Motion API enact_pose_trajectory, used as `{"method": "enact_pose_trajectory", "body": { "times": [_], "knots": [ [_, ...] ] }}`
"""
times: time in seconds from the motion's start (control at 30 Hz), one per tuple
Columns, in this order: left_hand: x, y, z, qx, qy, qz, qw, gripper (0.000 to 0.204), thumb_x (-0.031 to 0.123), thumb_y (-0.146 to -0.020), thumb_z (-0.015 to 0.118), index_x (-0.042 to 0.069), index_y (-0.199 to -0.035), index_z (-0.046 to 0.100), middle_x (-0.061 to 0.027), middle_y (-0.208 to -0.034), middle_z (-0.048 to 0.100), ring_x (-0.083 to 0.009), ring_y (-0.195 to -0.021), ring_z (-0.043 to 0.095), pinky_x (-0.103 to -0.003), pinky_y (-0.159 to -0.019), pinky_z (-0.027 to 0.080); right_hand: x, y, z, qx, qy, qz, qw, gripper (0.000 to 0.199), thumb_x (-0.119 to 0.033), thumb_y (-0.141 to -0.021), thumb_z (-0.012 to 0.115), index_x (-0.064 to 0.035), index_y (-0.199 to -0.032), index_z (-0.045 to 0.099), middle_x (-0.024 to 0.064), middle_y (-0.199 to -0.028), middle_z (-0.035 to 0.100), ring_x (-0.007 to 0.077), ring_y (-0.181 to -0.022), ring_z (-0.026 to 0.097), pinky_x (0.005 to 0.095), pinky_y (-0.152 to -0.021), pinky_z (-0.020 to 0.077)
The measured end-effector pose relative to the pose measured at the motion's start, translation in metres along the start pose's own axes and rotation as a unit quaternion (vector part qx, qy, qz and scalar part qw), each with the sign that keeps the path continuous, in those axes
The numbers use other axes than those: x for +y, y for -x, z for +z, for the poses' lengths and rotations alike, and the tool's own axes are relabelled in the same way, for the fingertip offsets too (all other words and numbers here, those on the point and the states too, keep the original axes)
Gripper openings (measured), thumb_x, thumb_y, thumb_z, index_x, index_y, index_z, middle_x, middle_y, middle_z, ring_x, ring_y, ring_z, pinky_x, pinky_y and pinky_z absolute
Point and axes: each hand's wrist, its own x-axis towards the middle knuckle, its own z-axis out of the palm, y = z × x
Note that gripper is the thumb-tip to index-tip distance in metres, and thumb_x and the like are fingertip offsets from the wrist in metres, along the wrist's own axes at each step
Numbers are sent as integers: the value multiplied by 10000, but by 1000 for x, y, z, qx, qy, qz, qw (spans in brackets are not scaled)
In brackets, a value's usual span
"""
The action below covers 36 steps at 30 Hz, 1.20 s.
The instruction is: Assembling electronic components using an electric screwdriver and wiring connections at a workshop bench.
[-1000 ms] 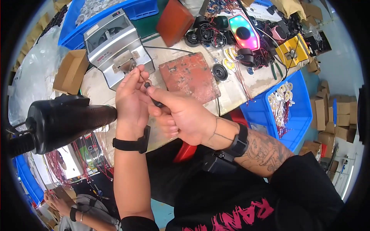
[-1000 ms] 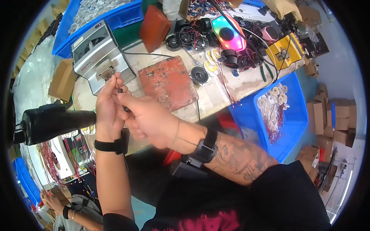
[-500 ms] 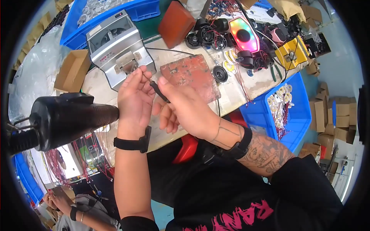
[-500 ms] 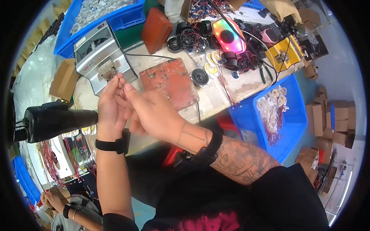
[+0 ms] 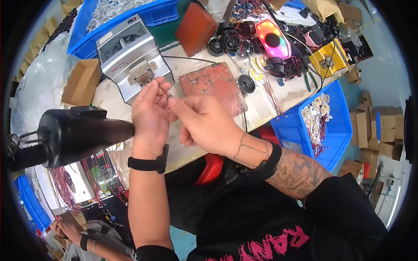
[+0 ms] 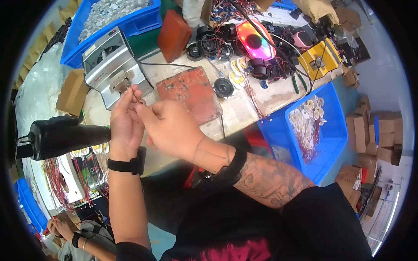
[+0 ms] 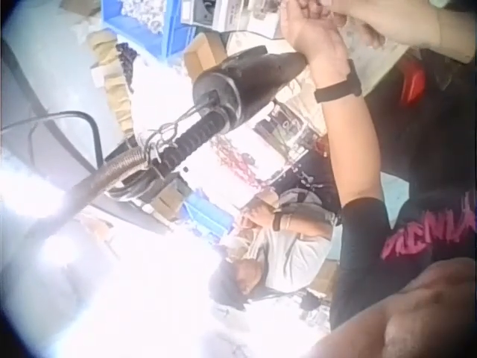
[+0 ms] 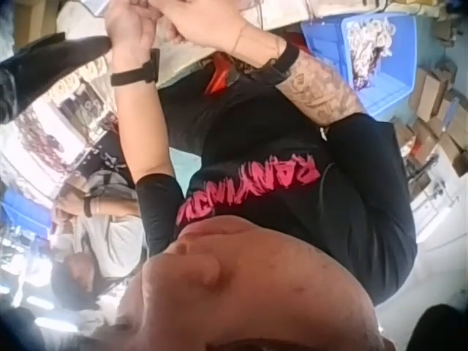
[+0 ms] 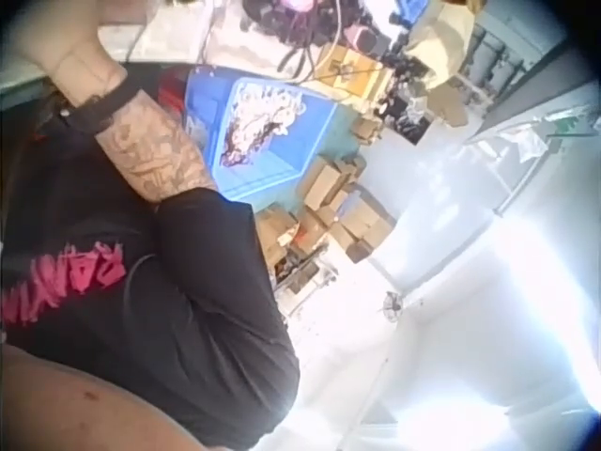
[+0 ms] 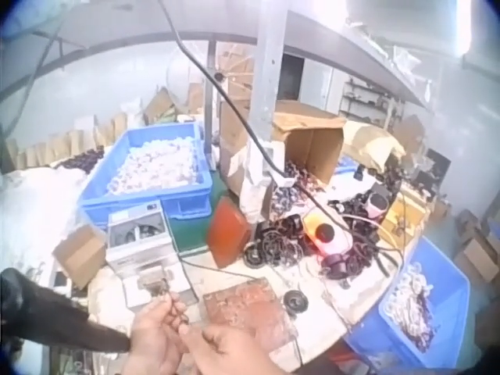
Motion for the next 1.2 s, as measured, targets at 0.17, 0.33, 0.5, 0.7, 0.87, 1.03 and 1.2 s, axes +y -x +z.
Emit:
{"method": "enact_pose_trajectory", "body": {
  "times": [0.17, 0.33, 0.5, 0.7, 0.87, 1.03, 1.2],
  "knots": [
    [6, 13, 14, 27, -60, -23, 998, 259, 253, -1051, 599, 21, -1142, 669, -62, -918, 717, -93, -716, 577, -250, -664, 468, -18, 27, -10, -119, -203, 171, 957, 405, -381, -1090, 522, 10, -1067, 625, 61, -647, 617, 151, -550, 625, 269, -529, 502],
    [13, 24, -5, 74, -211, 51, 973, 190, 196, -1009, 684, 12, -1050, 658, -46, -829, 694, -46, -644, 529, -176, -604, 391, -17, 10, -35, -113, -109, 78, 984, 287, -276, -1064, 494, -14, -1030, 606, 79, -716, 642, 163, -626, 644, 323, -567, 519],
    [12, 8, -31, 138, -263, 314, 902, 100, 103, -973, 722, 47, -986, 640, 31, -795, 645, -10, -675, 519, -178, -598, 357, -23, -68, -37, -2, 383, -274, 882, 197, -242, -888, 627, -88, -962, 723, 147, -841, 713, 363, -813, 694, 454, -741, 538],
    [26, -3, -35, 197, -349, 361, 842, 186, 92, -942, 757, 24, -1099, 685, -15, -945, 706, -71, -860, 626, -217, -758, 459, -6, -116, -21, 34, 417, -304, 856, 175, -266, -846, 701, -111, -880, 773, 125, -865, 744, 363, -833, 710, 467, -772, 567],
    [24, -7, -37, 107, -593, 524, 602, 436, 102, -848, 812, 114, -1273, 718, -118, -1342, 650, -292, -1282, 577, -423, -1065, 436, -4, -113, -19, 38, 383, -291, 876, 180, -270, -833, 704, -114, -873, 783, 113, -825, 746, 345, -823, 718, 443, -758, 573],
    [10, -9, -31, 119, -623, 541, 552, 495, 72, -804, 820, 119, -1287, 720, -138, -1352, 623, -331, -1320, 535, -451, -1117, 409, 2, -115, -18, 39, 355, -295, 886, 180, -254, -825, 691, -110, -886, 780, 104, -756, 726, 334, -752, 709, 431, -710, 565],
    [0, -17, -34, 120, -558, 524, 632, 482, 70, -779, 797, 163, -1249, 743, -123, -1373, 588, -392, -1355, 475, -498, -1153, 372, -2, -112, -18, 27, 350, -263, 899, 169, -260, -839, 704, -121, -899, 779, 106, -717, 702, 315, -694, 691, 417, -663, 544]
  ]
}}
